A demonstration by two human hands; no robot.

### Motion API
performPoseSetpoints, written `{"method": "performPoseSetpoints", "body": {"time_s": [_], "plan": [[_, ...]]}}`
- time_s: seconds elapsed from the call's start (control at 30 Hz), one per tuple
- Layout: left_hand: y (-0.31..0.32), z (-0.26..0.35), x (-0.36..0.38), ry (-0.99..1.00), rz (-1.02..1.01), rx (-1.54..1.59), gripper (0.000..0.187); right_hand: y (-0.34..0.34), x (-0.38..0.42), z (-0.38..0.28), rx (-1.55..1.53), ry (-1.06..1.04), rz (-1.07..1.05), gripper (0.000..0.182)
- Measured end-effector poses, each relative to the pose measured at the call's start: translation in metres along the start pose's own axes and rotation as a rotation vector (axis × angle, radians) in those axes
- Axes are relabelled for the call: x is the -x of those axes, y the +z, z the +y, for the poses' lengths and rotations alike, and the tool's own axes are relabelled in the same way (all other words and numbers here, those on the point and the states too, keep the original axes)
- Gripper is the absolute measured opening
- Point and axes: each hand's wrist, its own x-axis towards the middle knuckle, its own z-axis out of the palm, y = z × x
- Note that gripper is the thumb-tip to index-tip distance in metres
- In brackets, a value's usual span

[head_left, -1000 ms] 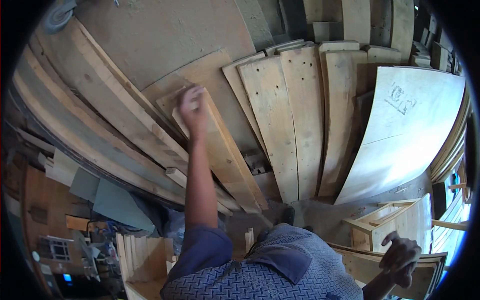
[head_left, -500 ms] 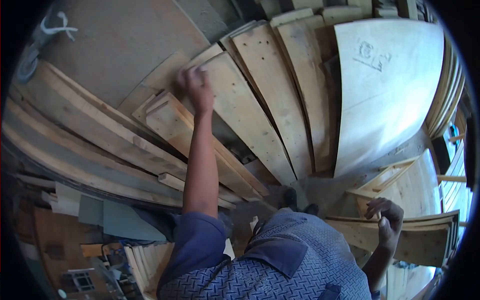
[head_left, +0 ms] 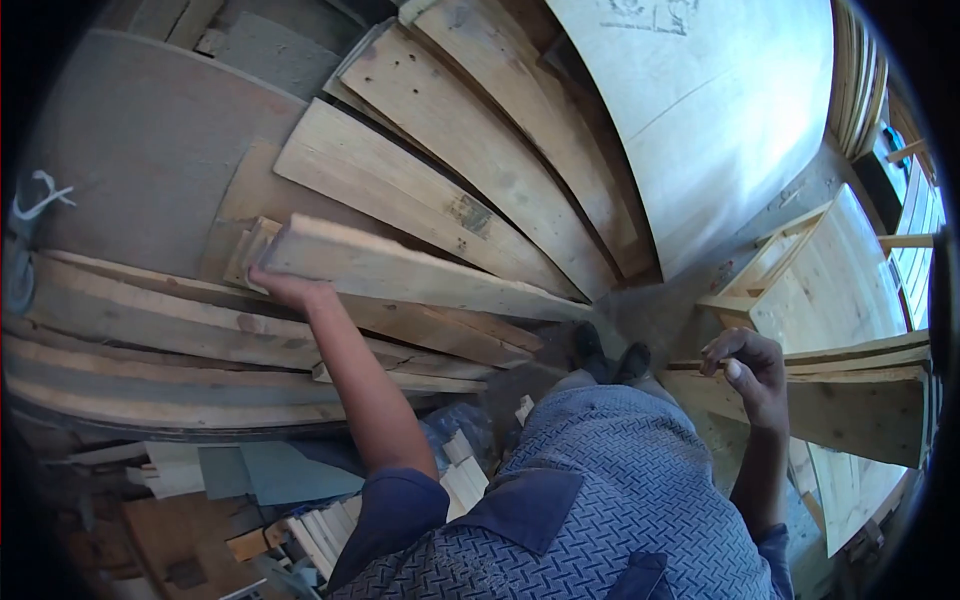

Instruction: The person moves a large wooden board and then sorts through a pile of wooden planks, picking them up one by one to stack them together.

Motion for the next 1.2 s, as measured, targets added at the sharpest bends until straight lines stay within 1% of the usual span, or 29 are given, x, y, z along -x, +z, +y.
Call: {"method": "performPoseSetpoints", "body": {"time_s": [0.03,0.07,0.13,0.17,0.2,0.23,0.27,0.3,0.4,0.43,0.47,0.53,0.57,0.63,0.67,0.73,0.77,0.8,0.83,0.87,0.9,0.93,0.97,1.03,1.07,1.13,1.17,1.2], "plan": [[-0.001,0.005,0.007,-0.034,0.014,0.062,0.066,-0.002,0.001,0.002,-0.006,0.008,0.007,0.029],[-0.009,0.005,0.007,-0.037,0.008,0.054,0.066,-0.004,0.001,0.005,-0.016,0.018,0.004,0.029],[-0.023,0.007,0.006,-0.059,-0.260,0.103,0.070,-0.009,0.002,0.009,-0.033,0.035,0.011,0.028],[-0.024,0.009,0.010,-0.055,-0.174,0.109,0.054,-0.010,0.002,0.010,-0.035,0.035,0.010,0.027],[-0.027,0.014,0.015,-0.061,-0.180,0.101,0.054,-0.012,0.004,0.012,-0.038,0.036,0.007,0.026],[-0.030,0.020,0.019,-0.106,-0.190,0.066,0.043,-0.014,0.004,0.014,-0.040,0.039,0.014,0.026],[-0.034,0.026,0.022,-0.150,-0.200,0.031,0.042,-0.015,0.005,0.016,-0.047,0.038,0.012,0.025],[-0.036,0.032,0.026,-0.194,-0.211,-0.005,0.050,-0.015,0.006,0.017,-0.055,0.036,0.010,0.025],[-0.033,0.048,0.045,-0.231,-0.213,0.027,0.050,-0.018,0.009,0.021,-0.079,0.069,0.022,0.023],[-0.035,0.054,0.045,-0.254,-0.359,0.026,0.052,-0.019,0.009,0.022,-0.079,0.071,0.025,0.023],[-0.031,0.061,0.054,-0.256,-0.358,0.023,0.052,-0.019,0.009,0.023,-0.073,0.094,0.024,0.024],[-0.021,0.076,0.075,-0.248,-0.529,0.042,0.055,-0.020,0.009,0.026,-0.070,0.115,0.023,0.024],[-0.019,0.083,0.081,-0.247,-0.531,0.039,0.055,-0.019,0.009,0.029,-0.077,0.139,0.027,0.023],[-0.014,0.095,0.091,-0.272,-0.737,0.059,0.057,-0.016,0.007,0.035,-0.089,0.157,0.036,0.022],[-0.010,0.101,0.097,-0.271,-0.741,0.057,0.057,-0.015,0.006,0.038,-0.096,0.161,0.015,0.022],[-0.004,0.111,0.108,-0.284,-0.982,0.105,0.058,-0.011,0.005,0.040,-0.107,0.166,-0.005,0.021],[-0.004,0.115,0.104,-0.300,-1.153,0.122,0.058,-0.008,0.004,0.040,-0.063,0.169,-0.042,0.020],[-0.001,0.117,0.107,-0.298,-1.157,0.119,0.058,-0.004,0.003,0.038,-0.019,0.171,-0.078,0.019],[0.004,0.121,0.111,-0.306,-1.273,0.145,0.058,0.002,0.002,0.033,0.048,0.161,-0.099,0.021],[0.010,0.125,0.115,-0.313,-1.390,0.172,0.059,0.007,0.001,0.032,0.043,0.158,-0.094,0.021],[0.016,0.128,0.121,-0.313,-1.399,0.169,0.059,0.012,0.000,0.032,0.118,0.112,-0.180,0.024],[0.022,0.130,0.129,-0.328,-1.462,0.207,0.062,0.017,-0.001,0.030,0.194,0.065,-0.268,0.029],[0.029,0.132,0.138,-0.341,-1.525,0.247,0.065,0.022,-0.002,0.026,0.191,0.061,-0.263,0.029],[0.047,0.133,0.159,-0.335,-1.517,0.258,0.069,0.034,-0.002,0.015,0.392,-0.133,-0.374,0.044],[0.056,0.132,0.171,-0.331,-1.500,0.272,0.072,0.041,-0.003,0.009,0.400,-0.137,-0.366,0.044],[0.079,0.129,0.196,-0.370,-1.386,0.236,0.075,0.056,-0.003,-0.004,0.391,-0.505,-0.166,0.056],[0.089,0.129,0.212,-0.376,-1.296,0.194,0.074,0.060,-0.003,-0.009,0.410,-0.502,-0.154,0.056],[0.100,0.128,0.231,-0.386,-1.208,0.156,0.073,0.062,-0.003,-0.013,0.447,-0.508,-0.057,0.055]]}}
